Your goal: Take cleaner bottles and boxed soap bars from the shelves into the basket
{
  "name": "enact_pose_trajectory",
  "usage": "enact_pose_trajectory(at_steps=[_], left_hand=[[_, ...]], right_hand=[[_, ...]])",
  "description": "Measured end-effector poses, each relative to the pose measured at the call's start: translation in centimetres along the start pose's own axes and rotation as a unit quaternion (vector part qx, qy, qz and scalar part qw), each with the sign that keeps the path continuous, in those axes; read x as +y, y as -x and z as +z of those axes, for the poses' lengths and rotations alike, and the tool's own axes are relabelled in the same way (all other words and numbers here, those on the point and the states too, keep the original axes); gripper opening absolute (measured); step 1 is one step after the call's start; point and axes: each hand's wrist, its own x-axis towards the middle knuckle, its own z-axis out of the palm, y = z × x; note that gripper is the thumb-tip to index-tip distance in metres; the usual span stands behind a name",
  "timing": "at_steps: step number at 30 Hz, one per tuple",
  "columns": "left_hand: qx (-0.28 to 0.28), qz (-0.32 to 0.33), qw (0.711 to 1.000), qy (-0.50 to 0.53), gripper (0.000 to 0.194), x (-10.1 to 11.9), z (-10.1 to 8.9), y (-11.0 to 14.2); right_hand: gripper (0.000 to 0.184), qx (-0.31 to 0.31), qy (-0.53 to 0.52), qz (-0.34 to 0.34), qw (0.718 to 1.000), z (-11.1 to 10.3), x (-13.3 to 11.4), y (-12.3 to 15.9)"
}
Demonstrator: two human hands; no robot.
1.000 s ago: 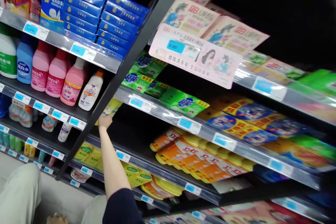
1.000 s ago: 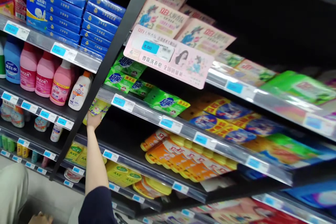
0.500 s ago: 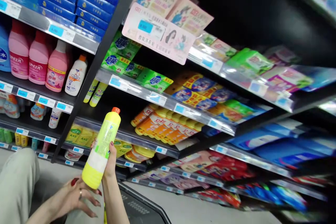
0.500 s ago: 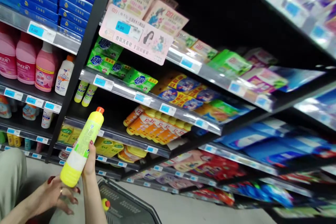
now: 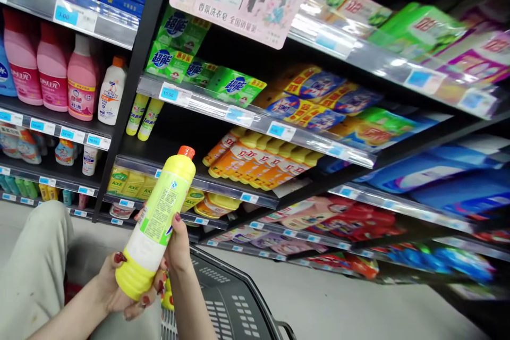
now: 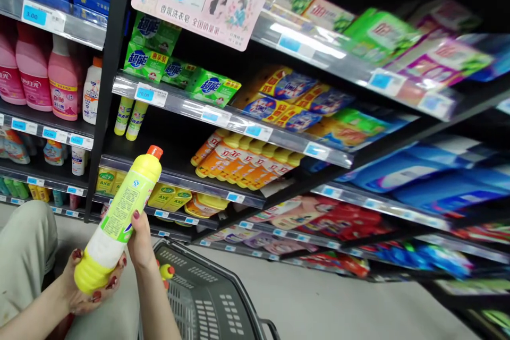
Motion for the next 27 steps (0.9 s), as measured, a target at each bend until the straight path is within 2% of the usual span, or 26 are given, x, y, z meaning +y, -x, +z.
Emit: enact_pose_trajectory(at_steps=[2,4,5,6,7,9,11,16,18,19,20,22,24,25,26,27], left_hand=[[0.021,0.008,1.000,-0.015,0.060,-0.2,0.8,0.0],[0.086,0.038,0.990,-0.107,0.053,-0.3,1.9,-0.1],[0.134,0.058,0.972,-0.185,0.051,-0.3,2.4,-0.1],[0.188,0.077,0.938,-0.280,0.049,-0.4,2.8,-0.1],[0.240,0.092,0.887,-0.385,0.047,-0.5,3.2,0.0],[0.316,0.125,0.752,-0.564,0.040,-0.7,3.4,0.1],[0.350,0.174,0.613,-0.687,0.035,-1.0,3.0,0.3],[0.357,0.315,0.304,-0.825,0.041,-1.0,1.0,0.7],[0.347,0.349,0.205,-0.846,0.039,-0.5,0.7,0.9],[0.340,0.359,0.172,-0.852,0.038,-0.2,0.5,0.9],[0.333,0.367,0.149,-0.856,0.037,0.0,0.4,1.0],[0.319,0.373,0.125,-0.862,0.038,0.3,-0.2,1.1],[0.301,0.373,0.132,-0.868,0.041,0.4,-1.3,1.1],[0.285,0.362,0.157,-0.874,0.043,0.3,-2.0,1.1],[0.263,0.335,0.201,-0.882,0.047,0.2,-2.8,1.1],[0.240,0.287,0.257,-0.891,0.052,0.2,-3.6,1.0]], right_hand=[[0.058,-0.005,0.015,-0.018,1.000,0.0,-0.6,0.1],[0.056,-0.002,0.027,-0.039,0.999,-0.1,-1.6,-0.1],[0.055,0.004,0.031,-0.049,0.998,-0.1,-2.2,-0.3],[0.054,0.013,0.034,-0.061,0.997,-0.2,-3.0,-0.5],[0.055,0.023,0.037,-0.071,0.997,-0.3,-3.8,-0.8],[0.058,0.040,0.049,-0.098,0.993,-0.5,-5.5,-1.4],[0.061,0.042,0.083,-0.125,0.988,-0.8,-7.2,-1.9],[0.050,0.061,0.239,-0.177,0.953,-2.2,-10.1,-2.3],[0.048,0.069,0.303,-0.201,0.929,-3.1,-10.7,-2.3],[0.047,0.069,0.326,-0.208,0.920,-3.5,-11.0,-2.2],[0.046,0.067,0.342,-0.206,0.915,-3.9,-11.4,-2.1],[0.045,0.047,0.363,-0.178,0.913,-4.6,-12.3,-1.6],[0.042,0.014,0.397,-0.146,0.906,-4.9,-13.6,-0.5],[0.039,0.001,0.426,-0.141,0.894,-5.0,-14.2,0.4],[0.034,-0.005,0.467,-0.145,0.872,-5.1,-14.7,1.6],[0.028,-0.006,0.516,-0.150,0.843,-5.2,-15.1,2.9]])
